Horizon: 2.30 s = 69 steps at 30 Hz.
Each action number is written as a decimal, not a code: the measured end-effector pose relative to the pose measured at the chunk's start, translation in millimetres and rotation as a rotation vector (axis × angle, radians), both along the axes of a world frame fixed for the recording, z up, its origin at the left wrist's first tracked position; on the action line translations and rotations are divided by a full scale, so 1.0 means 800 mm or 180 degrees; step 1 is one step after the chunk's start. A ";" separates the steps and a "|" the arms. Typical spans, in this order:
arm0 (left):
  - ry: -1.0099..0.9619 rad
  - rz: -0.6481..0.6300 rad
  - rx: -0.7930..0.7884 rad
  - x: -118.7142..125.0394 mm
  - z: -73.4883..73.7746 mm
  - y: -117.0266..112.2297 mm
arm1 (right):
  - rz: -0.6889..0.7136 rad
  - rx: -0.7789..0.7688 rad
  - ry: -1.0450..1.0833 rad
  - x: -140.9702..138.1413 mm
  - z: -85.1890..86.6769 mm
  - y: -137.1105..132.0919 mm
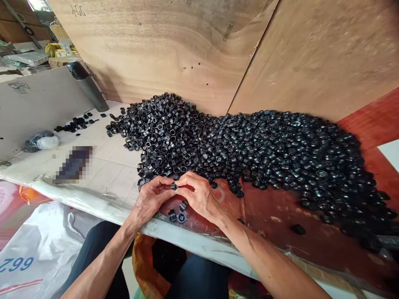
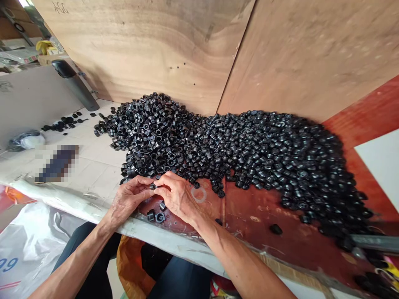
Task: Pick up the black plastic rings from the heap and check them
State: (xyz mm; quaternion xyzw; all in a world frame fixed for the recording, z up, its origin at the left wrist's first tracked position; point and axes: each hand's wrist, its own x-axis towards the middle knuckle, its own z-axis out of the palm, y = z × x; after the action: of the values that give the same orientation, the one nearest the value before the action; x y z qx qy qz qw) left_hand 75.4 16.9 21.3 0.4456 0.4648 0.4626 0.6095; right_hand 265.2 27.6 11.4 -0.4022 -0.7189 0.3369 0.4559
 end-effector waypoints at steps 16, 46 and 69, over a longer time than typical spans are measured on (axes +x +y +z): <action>-0.0179 0.0074 -0.0081 0.002 0.000 -0.002 | -0.0089 -0.0261 0.0320 -0.005 0.009 -0.003; -0.0159 -0.0029 0.0089 0.004 0.008 -0.006 | 0.0005 0.0234 -0.0533 0.001 0.013 -0.007; -0.0069 0.0108 0.0014 0.001 0.004 -0.004 | -0.0195 -0.0265 -0.0527 0.000 0.025 -0.010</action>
State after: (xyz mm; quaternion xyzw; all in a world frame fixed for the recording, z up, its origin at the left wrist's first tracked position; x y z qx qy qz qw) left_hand 76.4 13.3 24.5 0.4338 0.4647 0.4787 0.6055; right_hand 265.2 19.7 31.4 -0.4691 -0.7269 0.3179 0.3879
